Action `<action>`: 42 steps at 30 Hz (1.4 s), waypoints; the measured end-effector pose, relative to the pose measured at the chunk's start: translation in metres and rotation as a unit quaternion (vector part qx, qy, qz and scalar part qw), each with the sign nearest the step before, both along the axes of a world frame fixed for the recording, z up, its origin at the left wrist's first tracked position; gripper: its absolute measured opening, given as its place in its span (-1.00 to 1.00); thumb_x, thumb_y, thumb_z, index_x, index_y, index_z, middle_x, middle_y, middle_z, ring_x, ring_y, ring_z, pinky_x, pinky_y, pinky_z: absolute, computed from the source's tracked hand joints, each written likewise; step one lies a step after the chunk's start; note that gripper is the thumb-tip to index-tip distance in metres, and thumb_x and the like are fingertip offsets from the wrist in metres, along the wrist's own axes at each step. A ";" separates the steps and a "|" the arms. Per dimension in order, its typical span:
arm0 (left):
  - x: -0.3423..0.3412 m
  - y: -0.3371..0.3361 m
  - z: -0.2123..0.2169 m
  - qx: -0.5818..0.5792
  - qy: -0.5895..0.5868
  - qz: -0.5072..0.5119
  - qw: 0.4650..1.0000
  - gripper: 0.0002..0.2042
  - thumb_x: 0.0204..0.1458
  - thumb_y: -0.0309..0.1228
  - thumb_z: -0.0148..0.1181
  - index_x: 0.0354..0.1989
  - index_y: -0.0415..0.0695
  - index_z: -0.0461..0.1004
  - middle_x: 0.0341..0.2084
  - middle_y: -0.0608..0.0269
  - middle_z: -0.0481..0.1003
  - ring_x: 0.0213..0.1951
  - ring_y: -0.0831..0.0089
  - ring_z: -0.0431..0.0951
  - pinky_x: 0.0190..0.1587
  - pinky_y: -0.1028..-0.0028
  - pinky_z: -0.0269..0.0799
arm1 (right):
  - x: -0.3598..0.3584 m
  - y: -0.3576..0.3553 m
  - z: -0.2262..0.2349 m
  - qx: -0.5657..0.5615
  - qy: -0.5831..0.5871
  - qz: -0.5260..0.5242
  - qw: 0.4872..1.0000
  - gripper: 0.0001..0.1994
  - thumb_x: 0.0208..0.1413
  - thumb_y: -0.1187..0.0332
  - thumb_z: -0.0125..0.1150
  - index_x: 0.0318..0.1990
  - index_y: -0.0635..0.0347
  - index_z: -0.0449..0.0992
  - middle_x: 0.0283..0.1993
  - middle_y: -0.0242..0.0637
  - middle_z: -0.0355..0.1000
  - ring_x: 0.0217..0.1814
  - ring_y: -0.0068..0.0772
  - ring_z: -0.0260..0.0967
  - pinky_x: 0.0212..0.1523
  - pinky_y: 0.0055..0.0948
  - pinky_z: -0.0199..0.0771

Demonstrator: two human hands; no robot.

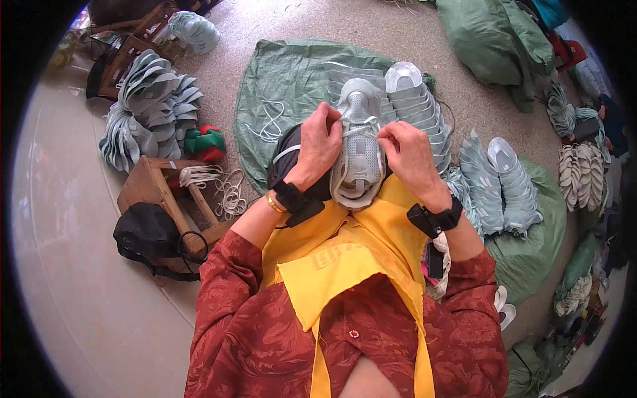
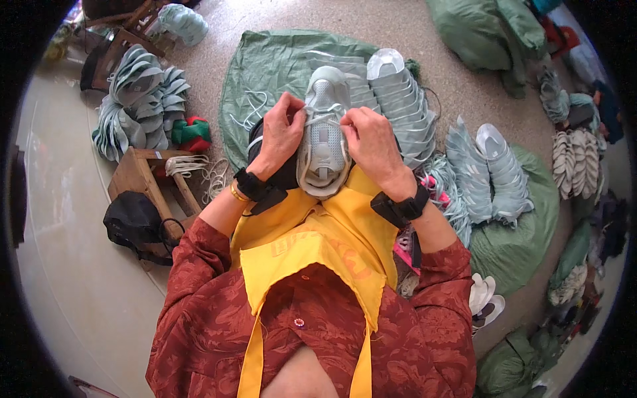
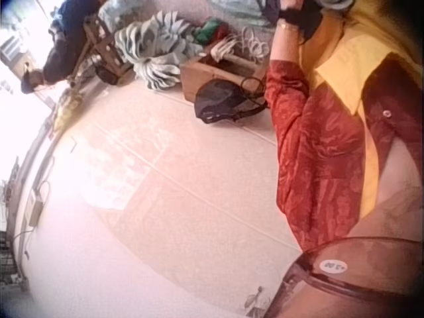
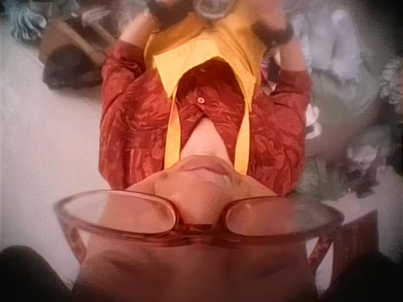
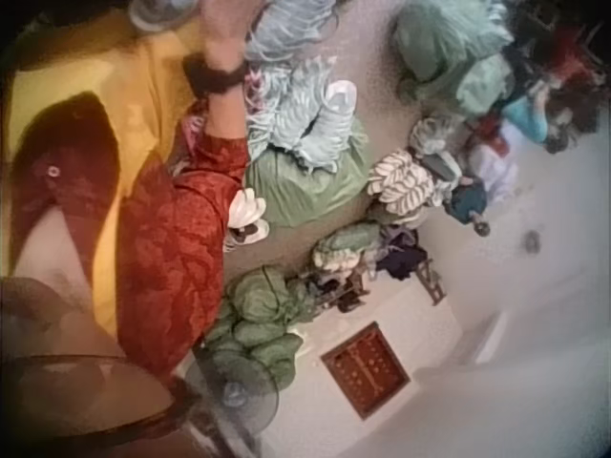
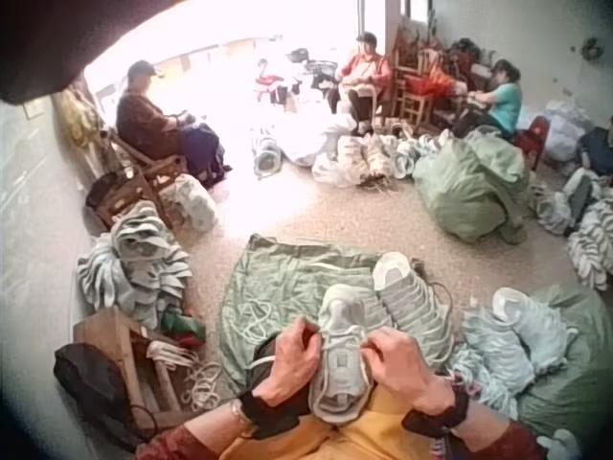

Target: Lacing a white athletic shoe in a shoe manufacturing facility.

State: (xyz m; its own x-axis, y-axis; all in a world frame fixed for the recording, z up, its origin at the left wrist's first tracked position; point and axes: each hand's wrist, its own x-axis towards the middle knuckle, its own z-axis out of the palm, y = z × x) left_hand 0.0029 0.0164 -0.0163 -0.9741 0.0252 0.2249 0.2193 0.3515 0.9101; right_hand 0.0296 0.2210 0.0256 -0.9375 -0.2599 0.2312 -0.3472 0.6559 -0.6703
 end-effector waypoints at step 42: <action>0.019 -0.051 0.038 -0.013 -0.158 -0.147 0.976 -0.86 0.09 -0.58 0.28 -0.29 -0.18 0.40 -0.51 0.51 0.31 -0.46 0.76 0.27 -0.43 0.65 0.23 | 0.008 -0.014 -0.009 -0.070 -0.030 -0.057 0.995 -0.86 0.08 0.49 0.34 -0.27 0.27 0.48 -0.34 -0.14 0.48 -0.35 -0.15 0.52 -0.33 -0.32 0.53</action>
